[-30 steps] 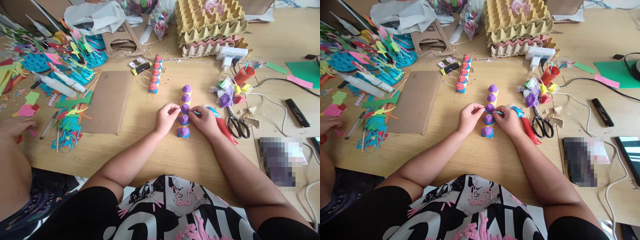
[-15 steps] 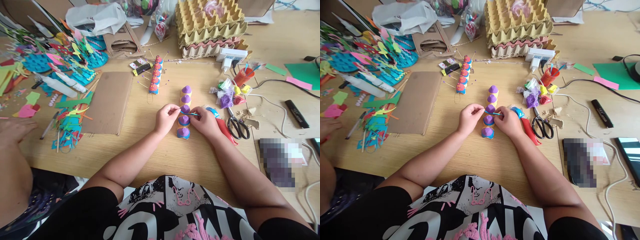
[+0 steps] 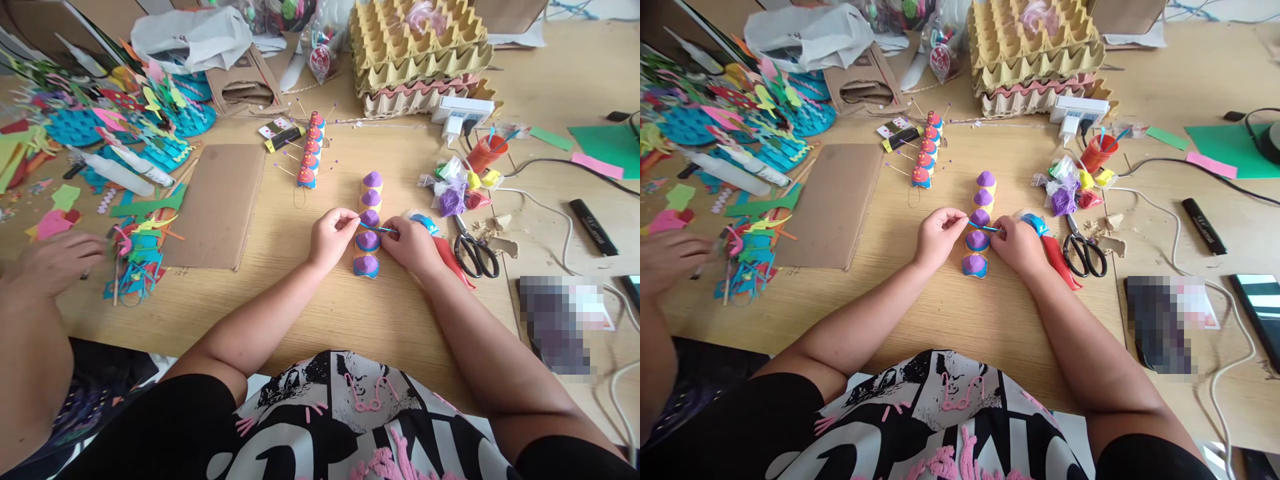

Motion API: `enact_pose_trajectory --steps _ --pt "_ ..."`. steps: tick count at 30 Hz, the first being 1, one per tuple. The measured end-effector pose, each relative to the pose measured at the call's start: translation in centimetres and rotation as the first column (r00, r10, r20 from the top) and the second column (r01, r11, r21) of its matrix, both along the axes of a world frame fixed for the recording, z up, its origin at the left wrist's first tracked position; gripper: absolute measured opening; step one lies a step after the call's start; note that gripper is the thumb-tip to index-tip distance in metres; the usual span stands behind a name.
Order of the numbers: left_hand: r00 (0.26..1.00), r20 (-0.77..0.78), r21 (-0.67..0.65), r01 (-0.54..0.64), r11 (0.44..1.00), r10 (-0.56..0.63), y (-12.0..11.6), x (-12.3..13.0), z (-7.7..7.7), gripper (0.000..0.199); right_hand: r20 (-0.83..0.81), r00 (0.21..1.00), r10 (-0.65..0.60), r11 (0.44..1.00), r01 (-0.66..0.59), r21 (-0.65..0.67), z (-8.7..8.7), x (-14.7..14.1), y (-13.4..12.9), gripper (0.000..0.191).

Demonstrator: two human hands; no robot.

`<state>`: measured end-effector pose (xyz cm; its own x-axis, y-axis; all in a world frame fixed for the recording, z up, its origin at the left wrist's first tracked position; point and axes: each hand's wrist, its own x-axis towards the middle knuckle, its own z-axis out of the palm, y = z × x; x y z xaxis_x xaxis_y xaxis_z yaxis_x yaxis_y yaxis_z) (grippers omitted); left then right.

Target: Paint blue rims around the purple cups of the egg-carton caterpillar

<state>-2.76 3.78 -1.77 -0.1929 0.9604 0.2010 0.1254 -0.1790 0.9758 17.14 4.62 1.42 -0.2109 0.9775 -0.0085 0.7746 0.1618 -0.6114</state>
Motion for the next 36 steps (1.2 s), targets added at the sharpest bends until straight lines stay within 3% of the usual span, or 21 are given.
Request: enact_pose_trajectory --steps 8,26,36 --pt "1.000 -0.016 0.005 0.001 1.000 -0.001 -0.09 -0.07 -0.08 0.004 -0.093 0.995 -0.037 0.999 0.036 -0.012 0.01 0.21 0.74 0.014" --pt "0.998 -0.063 0.001 0.009 1.000 -0.008 0.13 -0.08 0.24 0.006 -0.046 0.998 -0.041 0.998 0.044 0.054 -0.51 0.21 0.77 0.014" --pt "0.998 -0.061 -0.006 0.002 1.000 -0.002 0.55 0.03 -0.45 0.005 -0.051 0.997 -0.050 0.997 0.052 0.051 -0.49 0.04 0.75 0.014"
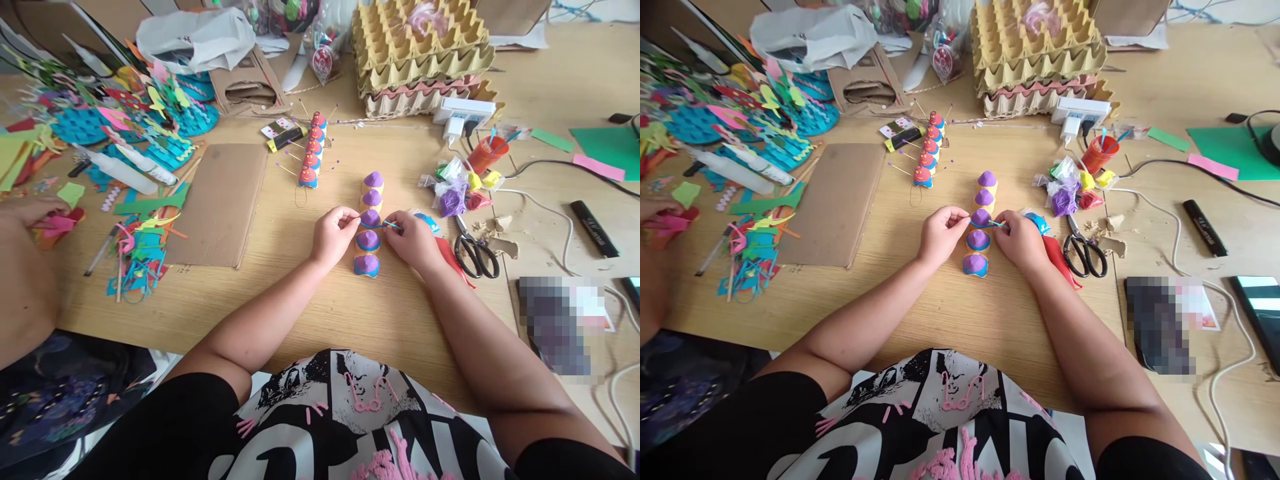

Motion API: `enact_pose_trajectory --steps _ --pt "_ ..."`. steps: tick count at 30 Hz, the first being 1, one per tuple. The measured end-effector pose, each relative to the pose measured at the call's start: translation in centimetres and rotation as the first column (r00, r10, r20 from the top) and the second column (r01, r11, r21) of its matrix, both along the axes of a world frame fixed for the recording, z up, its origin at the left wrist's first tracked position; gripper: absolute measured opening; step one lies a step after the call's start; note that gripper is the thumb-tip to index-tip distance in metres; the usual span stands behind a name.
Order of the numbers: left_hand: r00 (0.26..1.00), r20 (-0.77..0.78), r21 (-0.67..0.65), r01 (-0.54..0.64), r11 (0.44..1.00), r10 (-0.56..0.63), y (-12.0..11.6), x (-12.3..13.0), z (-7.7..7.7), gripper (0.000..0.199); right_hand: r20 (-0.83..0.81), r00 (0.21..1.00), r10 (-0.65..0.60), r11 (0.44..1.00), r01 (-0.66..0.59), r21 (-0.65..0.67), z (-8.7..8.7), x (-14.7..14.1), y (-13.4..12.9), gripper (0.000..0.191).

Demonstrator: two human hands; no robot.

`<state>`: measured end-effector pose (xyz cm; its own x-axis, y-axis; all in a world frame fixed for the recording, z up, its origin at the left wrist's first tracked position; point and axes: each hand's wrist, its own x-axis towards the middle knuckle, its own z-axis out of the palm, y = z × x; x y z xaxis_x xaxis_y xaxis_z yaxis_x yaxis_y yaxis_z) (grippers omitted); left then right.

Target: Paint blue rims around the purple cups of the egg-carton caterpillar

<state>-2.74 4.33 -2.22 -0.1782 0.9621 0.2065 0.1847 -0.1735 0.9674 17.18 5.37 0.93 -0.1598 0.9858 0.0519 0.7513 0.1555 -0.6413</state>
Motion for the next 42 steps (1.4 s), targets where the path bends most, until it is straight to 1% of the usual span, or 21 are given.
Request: enact_pose_trajectory --steps 5,17,28,34,42 --pt "1.000 -0.018 0.015 0.002 1.000 -0.002 0.24 -0.02 -0.24 0.005 -0.002 1.000 -0.004 1.000 0.004 -0.008 0.08 -0.05 0.03 0.016" --pt "0.999 -0.035 0.015 -0.013 1.000 0.013 0.27 0.03 -0.18 0.006 0.008 1.000 -0.024 0.999 0.025 -0.038 0.28 -0.25 0.15 0.019" --pt "0.998 -0.056 0.007 -0.016 1.000 0.016 0.30 0.04 -0.17 0.009 -0.019 0.999 -0.048 0.999 0.047 -0.025 0.23 -0.35 0.23 0.023" --pt "0.998 -0.052 -0.001 -0.026 1.000 0.026 0.36 0.08 -0.18 0.009 -0.036 0.997 -0.068 0.997 0.067 -0.023 0.31 -0.43 0.31 0.022" --pt "0.998 -0.056 -0.009 -0.029 1.000 0.029 0.37 0.06 -0.14 0.013 -0.043 0.994 -0.097 0.995 0.097 -0.003 0.15 -0.45 0.49 0.018"
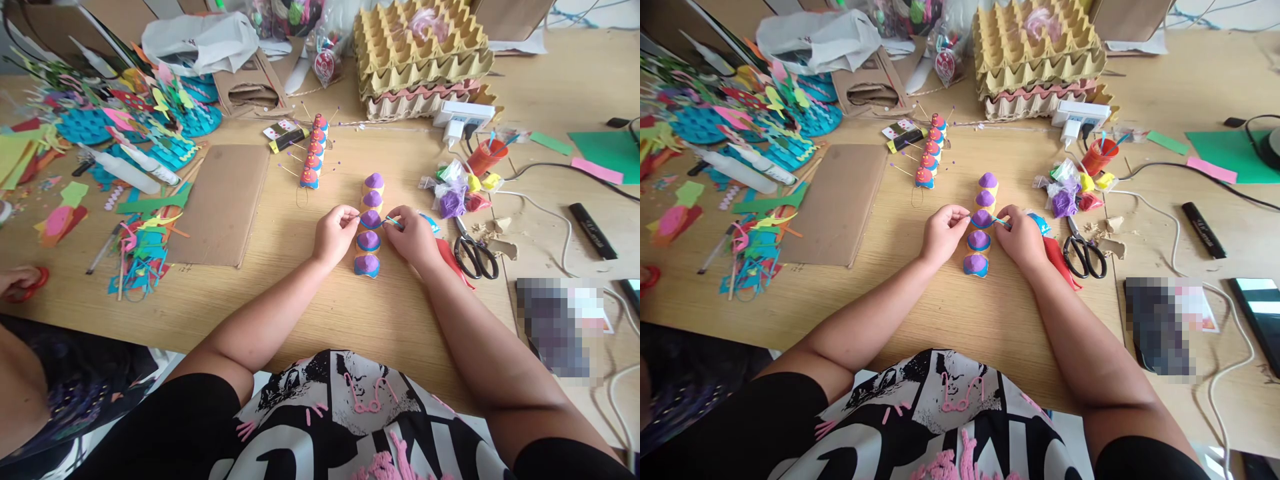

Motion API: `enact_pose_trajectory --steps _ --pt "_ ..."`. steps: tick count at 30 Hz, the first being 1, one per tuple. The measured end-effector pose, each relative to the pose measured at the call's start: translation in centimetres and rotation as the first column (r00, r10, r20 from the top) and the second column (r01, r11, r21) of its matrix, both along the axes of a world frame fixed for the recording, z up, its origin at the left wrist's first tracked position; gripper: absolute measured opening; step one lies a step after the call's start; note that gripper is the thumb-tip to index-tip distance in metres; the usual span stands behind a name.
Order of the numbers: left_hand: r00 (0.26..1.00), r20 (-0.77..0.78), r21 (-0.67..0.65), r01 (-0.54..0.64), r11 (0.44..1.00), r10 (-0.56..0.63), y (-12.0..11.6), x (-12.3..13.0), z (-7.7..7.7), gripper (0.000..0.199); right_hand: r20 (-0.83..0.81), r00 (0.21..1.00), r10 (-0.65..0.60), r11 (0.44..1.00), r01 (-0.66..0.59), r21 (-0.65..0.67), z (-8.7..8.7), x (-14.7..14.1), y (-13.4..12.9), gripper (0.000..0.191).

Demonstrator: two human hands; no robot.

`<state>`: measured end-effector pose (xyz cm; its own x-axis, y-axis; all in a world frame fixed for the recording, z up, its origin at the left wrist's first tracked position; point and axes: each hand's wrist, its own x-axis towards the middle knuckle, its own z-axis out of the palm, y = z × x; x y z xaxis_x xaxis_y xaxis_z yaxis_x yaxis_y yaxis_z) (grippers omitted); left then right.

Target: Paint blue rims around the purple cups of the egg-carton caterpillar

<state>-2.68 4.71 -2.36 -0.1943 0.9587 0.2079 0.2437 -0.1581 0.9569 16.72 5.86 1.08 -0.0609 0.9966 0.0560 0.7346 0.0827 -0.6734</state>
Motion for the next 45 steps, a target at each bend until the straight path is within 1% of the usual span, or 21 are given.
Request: enact_pose_trajectory --steps 10,16,20,31,41,45 --pt "1.000 -0.020 -0.007 -0.004 1.000 0.004 -0.10 0.04 0.23 0.015 -0.011 1.000 0.005 1.000 -0.005 0.000 -0.26 0.01 0.07 0.010" --pt "0.999 -0.054 -0.031 0.006 1.000 -0.008 -0.21 0.06 0.54 0.018 -0.026 0.999 0.019 1.000 -0.019 -0.003 -0.13 0.03 -0.08 0.016" --pt "0.996 -0.090 -0.032 0.007 0.999 -0.010 -0.25 -0.03 0.54 0.020 -0.018 1.000 0.024 1.000 -0.024 -0.009 -0.13 0.03 -0.13 0.020" --pt "0.991 -0.130 -0.030 0.010 0.999 -0.014 -0.33 -0.12 0.52 0.022 0.003 0.999 0.050 0.999 -0.050 -0.009 -0.05 0.07 -0.21 0.031" --pt "0.987 -0.162 0.012 0.025 1.000 -0.023 -0.33 -0.21 0.53 0.023 -0.032 0.998 0.051 0.999 -0.051 -0.008 -0.03 0.10 -0.38 0.036" --pt "0.978 -0.209 0.039 0.021 0.999 -0.012 -0.39 -0.26 0.69 0.023 -0.032 0.998 0.057 0.998 -0.057 -0.005 0.11 0.10 -0.51 0.039"
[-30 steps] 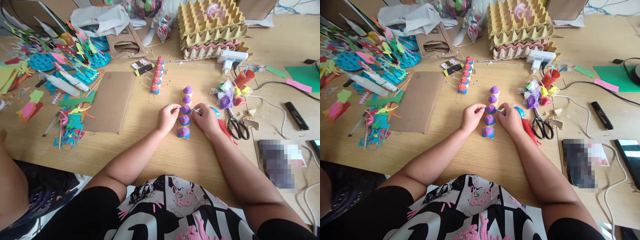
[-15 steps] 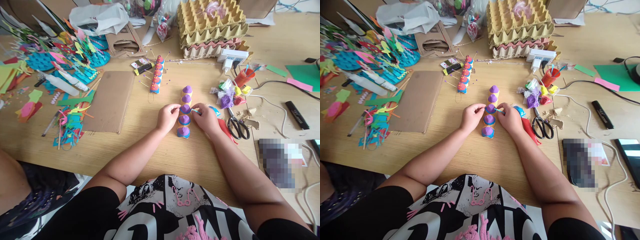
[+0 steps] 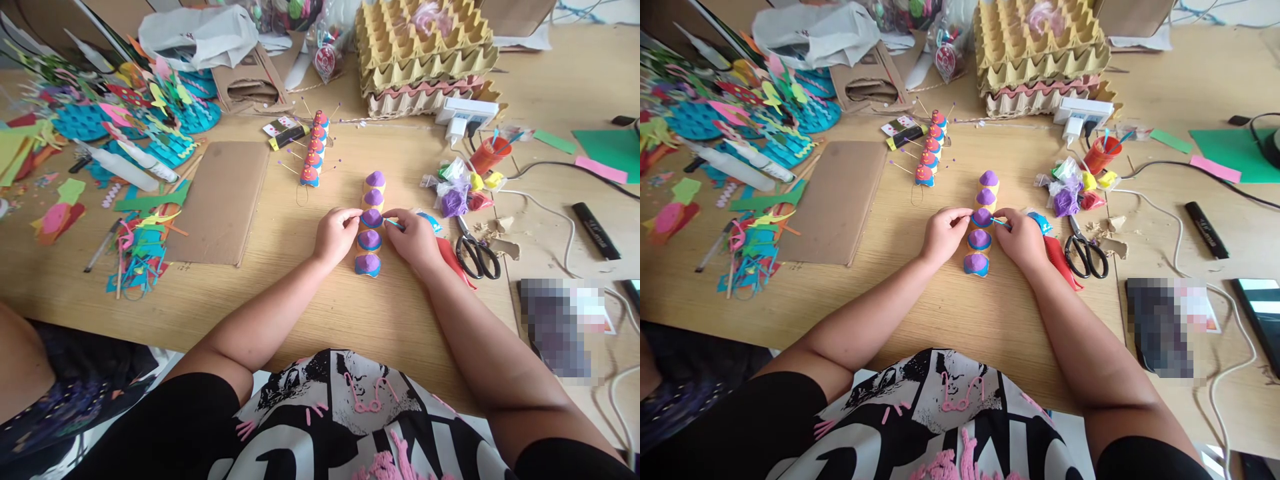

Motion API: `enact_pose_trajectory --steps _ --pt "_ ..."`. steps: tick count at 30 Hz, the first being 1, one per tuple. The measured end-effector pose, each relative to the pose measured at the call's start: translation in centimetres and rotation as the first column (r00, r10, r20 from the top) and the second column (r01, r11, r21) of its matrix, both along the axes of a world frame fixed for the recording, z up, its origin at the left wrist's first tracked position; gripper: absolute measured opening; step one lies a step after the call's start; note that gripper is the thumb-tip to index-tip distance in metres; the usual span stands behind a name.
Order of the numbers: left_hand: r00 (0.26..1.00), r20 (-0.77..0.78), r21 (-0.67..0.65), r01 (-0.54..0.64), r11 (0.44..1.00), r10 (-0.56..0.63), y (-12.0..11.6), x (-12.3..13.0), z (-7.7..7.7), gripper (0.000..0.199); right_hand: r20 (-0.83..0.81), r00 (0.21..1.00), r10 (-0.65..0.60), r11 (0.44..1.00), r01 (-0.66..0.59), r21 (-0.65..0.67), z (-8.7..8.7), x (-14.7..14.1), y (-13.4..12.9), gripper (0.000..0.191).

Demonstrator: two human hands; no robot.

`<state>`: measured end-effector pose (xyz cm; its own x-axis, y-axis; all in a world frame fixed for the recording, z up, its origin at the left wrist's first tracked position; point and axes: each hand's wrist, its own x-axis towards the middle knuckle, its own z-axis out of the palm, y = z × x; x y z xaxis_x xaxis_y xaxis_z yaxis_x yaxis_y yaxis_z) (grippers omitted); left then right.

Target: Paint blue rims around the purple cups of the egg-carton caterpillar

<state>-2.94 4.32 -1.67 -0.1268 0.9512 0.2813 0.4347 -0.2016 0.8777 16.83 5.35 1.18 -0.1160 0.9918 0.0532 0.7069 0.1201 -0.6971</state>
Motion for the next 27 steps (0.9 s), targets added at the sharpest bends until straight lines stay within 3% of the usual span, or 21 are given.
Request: enact_pose_trajectory --steps 10,15,20,27 --pt "1.000 -0.003 0.039 0.008 0.999 -0.008 0.2 -0.2 -0.5 0.023 0.003 1.000 -0.006 1.000 0.006 0.025 -0.3 0.1 0.1 0.041" --pt "0.998 0.068 -0.007 -0.001 1.000 0.002 0.3 -0.2 -1.2 0.029 0.099 0.995 -0.020 1.000 0.018 0.023 -0.1 0.1 0.3 0.032" --pt "0.999 0.006 -0.025 -0.031 0.999 0.031 0.2 -0.1 -1.1 0.033 0.197 0.980 0.029 0.999 -0.019 -0.050 0.7 -0.2 -0.1 0.027" --pt "1.000 -0.003 -0.056 0.006 0.998 -0.006 -0.2 -0.1 -0.7 0.035 0.133 0.990 0.046 0.997 -0.037 -0.073 0.2 -0.1 0.0 0.032"
